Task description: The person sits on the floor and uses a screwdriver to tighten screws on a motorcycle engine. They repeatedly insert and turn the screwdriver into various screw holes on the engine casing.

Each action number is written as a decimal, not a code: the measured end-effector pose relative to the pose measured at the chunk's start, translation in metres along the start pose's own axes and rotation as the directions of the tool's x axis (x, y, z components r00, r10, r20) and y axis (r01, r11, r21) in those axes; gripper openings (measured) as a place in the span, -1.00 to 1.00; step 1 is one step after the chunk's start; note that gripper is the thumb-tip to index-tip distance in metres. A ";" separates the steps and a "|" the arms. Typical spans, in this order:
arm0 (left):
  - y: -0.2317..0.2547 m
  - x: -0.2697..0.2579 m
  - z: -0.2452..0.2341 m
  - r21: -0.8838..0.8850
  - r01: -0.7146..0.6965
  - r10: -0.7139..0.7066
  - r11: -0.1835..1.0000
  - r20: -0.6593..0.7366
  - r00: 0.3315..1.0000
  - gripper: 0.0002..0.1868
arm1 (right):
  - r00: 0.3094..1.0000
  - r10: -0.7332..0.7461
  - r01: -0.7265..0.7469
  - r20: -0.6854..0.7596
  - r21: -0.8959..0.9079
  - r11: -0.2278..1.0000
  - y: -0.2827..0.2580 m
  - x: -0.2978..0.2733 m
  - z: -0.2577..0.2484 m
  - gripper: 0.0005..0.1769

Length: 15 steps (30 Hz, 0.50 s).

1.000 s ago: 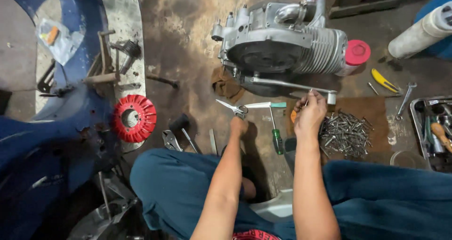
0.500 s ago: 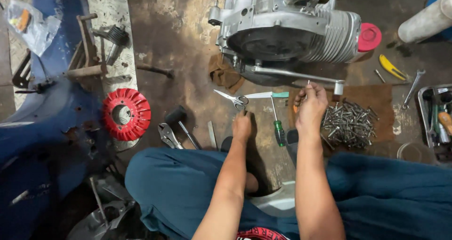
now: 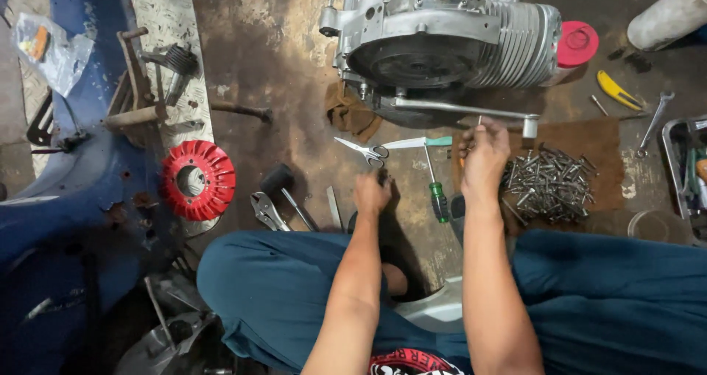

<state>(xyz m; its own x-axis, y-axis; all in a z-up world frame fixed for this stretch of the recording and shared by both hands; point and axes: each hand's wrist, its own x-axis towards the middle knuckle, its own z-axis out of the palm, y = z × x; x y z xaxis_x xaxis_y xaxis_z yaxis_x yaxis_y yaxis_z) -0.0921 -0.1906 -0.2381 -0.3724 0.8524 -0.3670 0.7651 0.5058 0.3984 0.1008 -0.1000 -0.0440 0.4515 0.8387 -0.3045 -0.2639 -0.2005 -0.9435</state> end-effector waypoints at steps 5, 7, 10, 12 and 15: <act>-0.017 0.034 -0.010 -0.268 0.046 -0.118 0.962 -0.260 0.958 -0.61 | 0.999 -0.047 0.048 0.013 -0.078 0.996 0.001 -0.004 -0.003 -0.72; -0.027 0.053 -0.016 -0.340 0.094 -0.192 0.936 -0.268 0.944 -0.56 | 0.998 -0.054 0.055 0.014 -0.084 0.995 0.023 0.004 -0.003 -0.73; -0.025 0.091 -0.048 -0.378 0.241 -0.289 0.894 -0.077 0.954 -0.52 | 0.999 -0.038 0.040 0.028 -0.085 0.996 0.046 0.014 0.014 -0.81; -0.017 0.107 -0.087 -0.060 0.095 -0.082 0.994 0.188 0.979 -0.54 | 0.994 -0.028 0.039 0.103 -0.104 0.994 0.050 0.006 0.032 -0.82; 0.047 0.070 -0.202 0.150 0.109 -0.143 0.983 0.234 0.962 -0.62 | 0.971 0.070 -0.043 0.229 -0.119 0.992 0.041 -0.011 0.058 -0.81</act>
<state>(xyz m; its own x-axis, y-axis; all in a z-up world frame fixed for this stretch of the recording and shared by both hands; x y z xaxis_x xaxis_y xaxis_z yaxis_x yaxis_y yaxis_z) -0.1879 -0.0800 -0.0755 -0.3443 0.7163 -0.6069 0.7899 0.5704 0.2252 0.0354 -0.0884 -0.0720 0.2252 0.9162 -0.3314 -0.1802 -0.2951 -0.9383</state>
